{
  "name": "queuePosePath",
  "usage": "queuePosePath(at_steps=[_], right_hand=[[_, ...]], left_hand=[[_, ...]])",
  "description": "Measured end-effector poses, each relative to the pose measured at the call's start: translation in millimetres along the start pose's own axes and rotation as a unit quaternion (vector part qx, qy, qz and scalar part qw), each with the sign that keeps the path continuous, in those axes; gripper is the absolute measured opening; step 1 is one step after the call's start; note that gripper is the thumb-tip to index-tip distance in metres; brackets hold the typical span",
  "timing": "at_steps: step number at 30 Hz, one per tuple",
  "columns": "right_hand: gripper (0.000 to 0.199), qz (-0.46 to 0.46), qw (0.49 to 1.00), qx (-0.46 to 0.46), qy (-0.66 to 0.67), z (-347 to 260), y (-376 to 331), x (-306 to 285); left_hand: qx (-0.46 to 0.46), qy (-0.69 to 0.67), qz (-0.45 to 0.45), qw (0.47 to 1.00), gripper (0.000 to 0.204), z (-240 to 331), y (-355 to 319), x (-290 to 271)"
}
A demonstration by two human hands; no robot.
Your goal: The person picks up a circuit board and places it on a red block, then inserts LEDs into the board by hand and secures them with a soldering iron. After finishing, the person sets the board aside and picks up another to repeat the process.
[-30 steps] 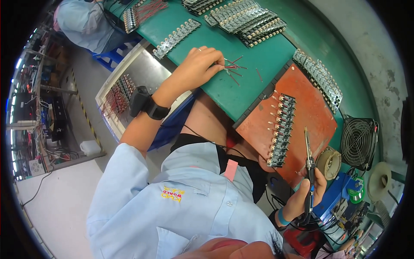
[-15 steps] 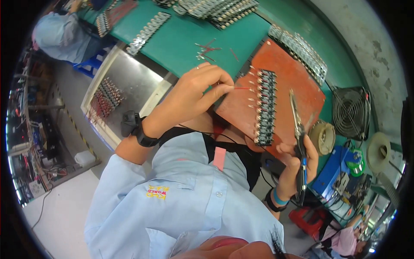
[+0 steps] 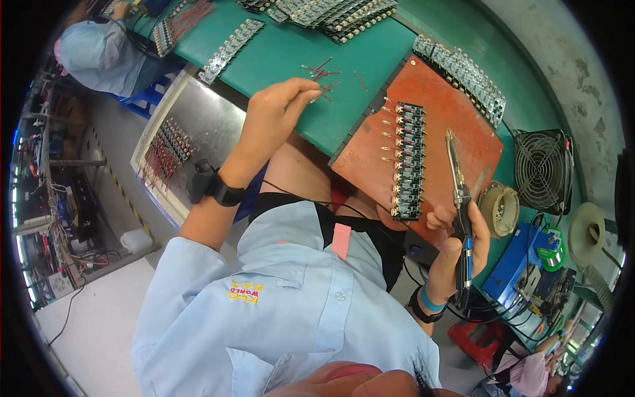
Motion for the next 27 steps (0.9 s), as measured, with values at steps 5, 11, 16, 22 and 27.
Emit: queuePosePath(at_steps=[5, 11, 16, 22, 27], right_hand=[[0.057, -0.015, 1.0, 0.0, 0.005, -0.6, 0.0, 1.0], [0.04, -0.039, 0.996, 0.013, 0.074, -1.3, 5.8, 22.6], [0.04, -0.04, 0.999, -0.003, 0.002, 2.4, 0.8, 15.5], [0.04, -0.007, 0.998, -0.007, -0.066, -1.4, -2.4, 18.0], [0.038, 0.025, 0.999, -0.024, -0.033, -3.1, -2.3, 13.3]], left_hand=[[0.029, -0.153, -0.131, 0.979, 0.012, 74.8, -24.2, 32.3], [0.063, -0.273, -0.258, 0.925, 0.013, 123.9, -46.5, 70.5], [0.066, -0.259, -0.267, 0.926, 0.016, 130.2, -51.8, 82.0], [0.15, -0.205, -0.181, 0.95, 0.019, 142.6, -55.8, 82.0], [0.167, -0.208, -0.151, 0.952, 0.019, 140.6, -54.3, 78.2]])
Point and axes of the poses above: each hand's wrist, its own y-axis towards the middle knuckle, its own x-axis out of the palm, z = x × y, the point moved 10 cm from there along y, towards the middle knuckle, and after that the axes turned 2 degrees about x, right-handed, at the moved point
